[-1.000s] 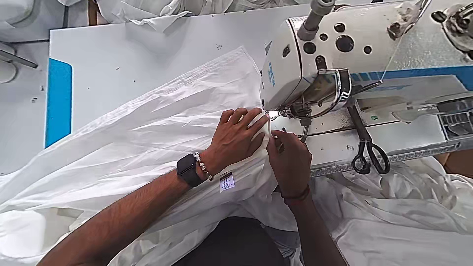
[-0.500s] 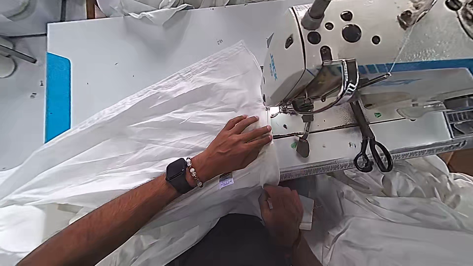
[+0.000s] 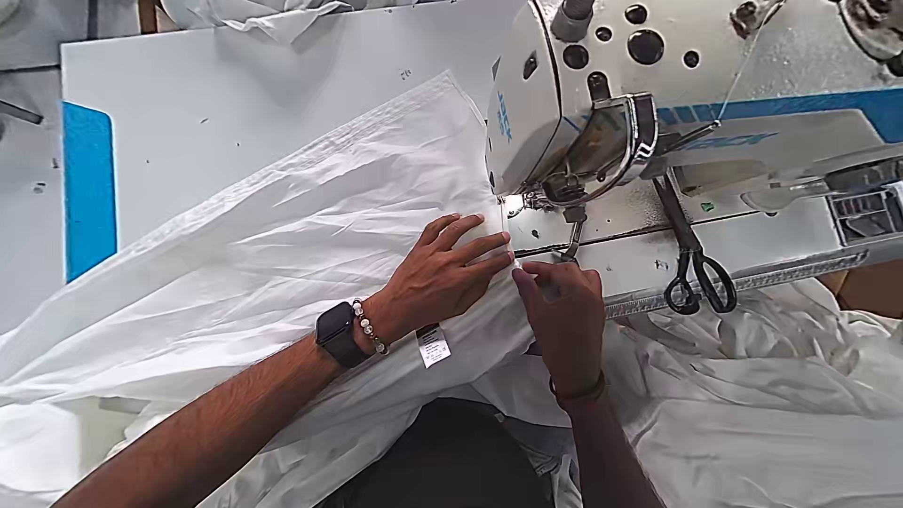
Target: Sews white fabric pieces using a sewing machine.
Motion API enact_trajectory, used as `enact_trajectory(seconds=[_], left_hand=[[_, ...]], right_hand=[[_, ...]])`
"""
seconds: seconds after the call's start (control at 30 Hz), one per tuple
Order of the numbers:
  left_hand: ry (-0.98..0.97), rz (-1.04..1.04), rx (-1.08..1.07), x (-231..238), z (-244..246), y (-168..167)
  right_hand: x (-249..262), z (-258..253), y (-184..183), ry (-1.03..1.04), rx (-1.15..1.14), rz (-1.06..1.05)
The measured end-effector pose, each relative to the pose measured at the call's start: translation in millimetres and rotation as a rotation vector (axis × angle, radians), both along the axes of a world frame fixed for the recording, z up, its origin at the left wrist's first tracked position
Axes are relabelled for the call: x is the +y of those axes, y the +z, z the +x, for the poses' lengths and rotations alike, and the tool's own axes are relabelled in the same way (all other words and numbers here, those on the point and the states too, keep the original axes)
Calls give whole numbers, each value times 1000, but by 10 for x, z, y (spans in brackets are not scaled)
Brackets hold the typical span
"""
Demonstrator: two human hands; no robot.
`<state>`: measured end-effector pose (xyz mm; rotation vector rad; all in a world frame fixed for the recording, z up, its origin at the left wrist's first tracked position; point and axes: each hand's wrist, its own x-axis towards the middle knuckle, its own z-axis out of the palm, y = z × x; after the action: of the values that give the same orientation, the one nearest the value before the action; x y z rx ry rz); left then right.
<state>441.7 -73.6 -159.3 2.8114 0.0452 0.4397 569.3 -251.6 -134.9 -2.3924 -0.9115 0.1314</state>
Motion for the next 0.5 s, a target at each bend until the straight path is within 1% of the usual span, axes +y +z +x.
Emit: enact_trajectory(seconds=[0.07,0.13,0.2,0.27,0.33,0.4,0.5], left_hand=[[-2,2,7,5,-1,7],[11,10,8,-5,1,7],[22,13,9,-11,15,6],[20,8,5,-10,7,9],[11,10,2,0,8,16],[-1,6,0,5,8,21],[-11,-1,2,3,3,39]], right_hand=[[120,-38,-77,-58,-32,-24],[178,-85,-134,-60,-139,-17],[179,-124,-175,9,-269,9],[113,-139,-179,94,-352,12],[7,-138,-165,164,-338,10],[-91,-149,-156,191,-288,18],[-117,-166,-135,108,-159,47]])
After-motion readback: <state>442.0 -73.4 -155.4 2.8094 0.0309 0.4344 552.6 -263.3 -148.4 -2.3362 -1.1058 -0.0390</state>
